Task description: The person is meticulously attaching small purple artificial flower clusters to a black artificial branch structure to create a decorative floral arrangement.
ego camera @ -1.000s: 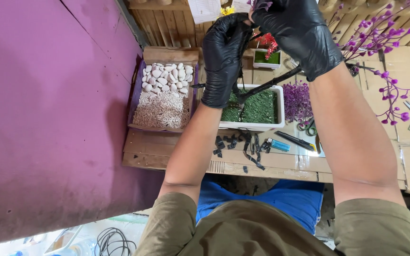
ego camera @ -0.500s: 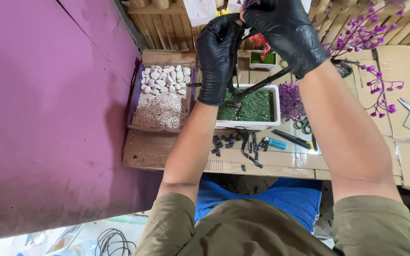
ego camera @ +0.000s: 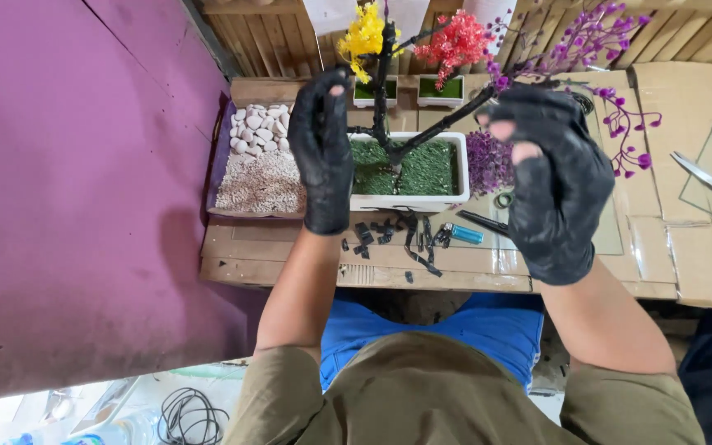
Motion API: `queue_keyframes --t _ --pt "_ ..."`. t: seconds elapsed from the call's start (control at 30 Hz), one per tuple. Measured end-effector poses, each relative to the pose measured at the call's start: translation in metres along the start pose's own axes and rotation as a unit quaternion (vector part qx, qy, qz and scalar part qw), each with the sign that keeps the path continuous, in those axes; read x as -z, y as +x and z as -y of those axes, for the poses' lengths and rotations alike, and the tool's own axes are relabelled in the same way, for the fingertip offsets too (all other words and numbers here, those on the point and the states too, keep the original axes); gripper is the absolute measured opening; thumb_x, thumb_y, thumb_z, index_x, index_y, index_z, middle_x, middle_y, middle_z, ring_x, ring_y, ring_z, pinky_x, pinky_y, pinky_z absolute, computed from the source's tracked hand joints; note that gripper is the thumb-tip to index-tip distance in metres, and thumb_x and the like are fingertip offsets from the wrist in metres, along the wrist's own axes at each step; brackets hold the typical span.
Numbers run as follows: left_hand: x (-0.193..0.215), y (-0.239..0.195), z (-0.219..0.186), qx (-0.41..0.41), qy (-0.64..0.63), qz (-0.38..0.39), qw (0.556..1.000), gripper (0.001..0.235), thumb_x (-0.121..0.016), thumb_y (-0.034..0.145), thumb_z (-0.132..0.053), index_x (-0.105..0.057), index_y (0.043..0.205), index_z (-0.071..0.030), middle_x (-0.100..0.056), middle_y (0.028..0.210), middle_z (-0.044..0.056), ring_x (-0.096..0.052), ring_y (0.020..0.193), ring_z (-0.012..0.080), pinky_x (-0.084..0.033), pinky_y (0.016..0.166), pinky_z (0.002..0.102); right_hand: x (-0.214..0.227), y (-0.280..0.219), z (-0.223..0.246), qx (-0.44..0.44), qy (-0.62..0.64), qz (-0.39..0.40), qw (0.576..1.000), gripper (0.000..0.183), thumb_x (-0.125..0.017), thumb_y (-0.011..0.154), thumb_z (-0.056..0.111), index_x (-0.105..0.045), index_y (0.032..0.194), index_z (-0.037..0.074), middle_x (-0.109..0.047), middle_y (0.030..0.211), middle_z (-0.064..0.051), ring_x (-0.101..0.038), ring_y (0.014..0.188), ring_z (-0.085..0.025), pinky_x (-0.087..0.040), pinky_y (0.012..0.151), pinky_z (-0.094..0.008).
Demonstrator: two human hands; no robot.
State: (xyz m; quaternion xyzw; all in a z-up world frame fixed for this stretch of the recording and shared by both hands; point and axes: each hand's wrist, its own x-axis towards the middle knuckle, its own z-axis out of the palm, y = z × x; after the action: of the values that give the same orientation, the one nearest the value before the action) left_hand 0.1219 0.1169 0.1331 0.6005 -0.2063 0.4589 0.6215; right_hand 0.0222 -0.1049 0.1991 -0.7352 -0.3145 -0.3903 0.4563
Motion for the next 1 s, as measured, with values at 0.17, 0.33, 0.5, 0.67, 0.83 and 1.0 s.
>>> queue_keyframes --t 0.17,0.33,0.5,0.67,0.83,1.0 --pt "0.052 -0.077 -0.043 0.123 0.034 0.014 0.992 0.029 -0.055 0.108 -0.039 -0.068 0.111 -0.013 -0.07 0.114 0.006 -0.068 0.113 0.024 -0.056 0.104 0.041 0.016 -0.081 -0.011 0.045 -0.006 -0.106 0.993 0.038 -0.04 0.113 0.024 -0.055 0.093 -0.006 -0.062 0.085 -0.027 -0.063 0.086 -0.044 -0.054 0.086 -0.057" --pt "0.107 -0.155 -0.053 0.211 0.109 0.12 0.964 0.031 -0.049 0.11 -0.036 -0.071 0.115 -0.014 -0.072 0.114 0.01 -0.066 0.117 0.0323 -0.049 0.106 0.048 0.027 -0.181 -0.036 -0.159 -0.006 -0.073 0.985 0.031 -0.049 0.112 0.016 -0.067 0.097 -0.005 -0.071 0.096 -0.021 -0.07 0.097 -0.038 -0.055 0.092 -0.046" --pt "0.143 -0.232 -0.06 0.295 0.126 0.227 0.919 0.034 -0.054 0.105 -0.039 -0.073 0.118 -0.014 -0.074 0.118 0.011 -0.066 0.119 0.0323 -0.048 0.106 0.044 0.036 -0.256 -0.037 -0.332 -0.047 -0.035 0.942 0.028 -0.047 0.114 0.014 -0.073 0.11 0.003 -0.074 0.105 -0.016 -0.069 0.11 -0.033 -0.051 0.099 -0.044" --pt "0.132 -0.278 -0.075 0.346 0.059 0.269 0.897 0.033 -0.051 0.107 -0.033 -0.071 0.122 -0.012 -0.072 0.121 0.015 -0.064 0.121 0.0366 -0.047 0.105 0.05 0.034 -0.285 -0.045 -0.39 -0.078 0.007 0.917 0.02 -0.056 0.107 0.008 -0.075 0.11 0.006 -0.075 0.106 -0.017 -0.068 0.11 -0.036 -0.052 0.097 -0.045" --pt "0.109 -0.276 -0.078 0.382 0.027 0.221 0.897 0.038 -0.044 0.109 -0.034 -0.073 0.119 -0.013 -0.073 0.119 0.013 -0.065 0.121 0.0282 -0.046 0.107 0.046 0.031 -0.279 -0.053 -0.414 -0.068 0.012 0.908 0.016 -0.061 0.103 0.006 -0.076 0.109 0.01 -0.075 0.106 -0.013 -0.069 0.112 -0.032 -0.053 0.097 -0.044" --pt "0.092 -0.26 -0.088 0.4 0.038 0.217 0.89 0.042 -0.039 0.11 -0.031 -0.074 0.118 -0.01 -0.074 0.109 0.014 -0.067 0.11 0.0256 -0.048 0.105 0.045 0.029 -0.275 -0.091 -0.428 -0.097 0.024 0.898 0.017 -0.066 0.101 0.01 -0.076 0.11 0.021 -0.075 0.112 -0.002 -0.068 0.114 -0.022 -0.05 0.096 -0.037"
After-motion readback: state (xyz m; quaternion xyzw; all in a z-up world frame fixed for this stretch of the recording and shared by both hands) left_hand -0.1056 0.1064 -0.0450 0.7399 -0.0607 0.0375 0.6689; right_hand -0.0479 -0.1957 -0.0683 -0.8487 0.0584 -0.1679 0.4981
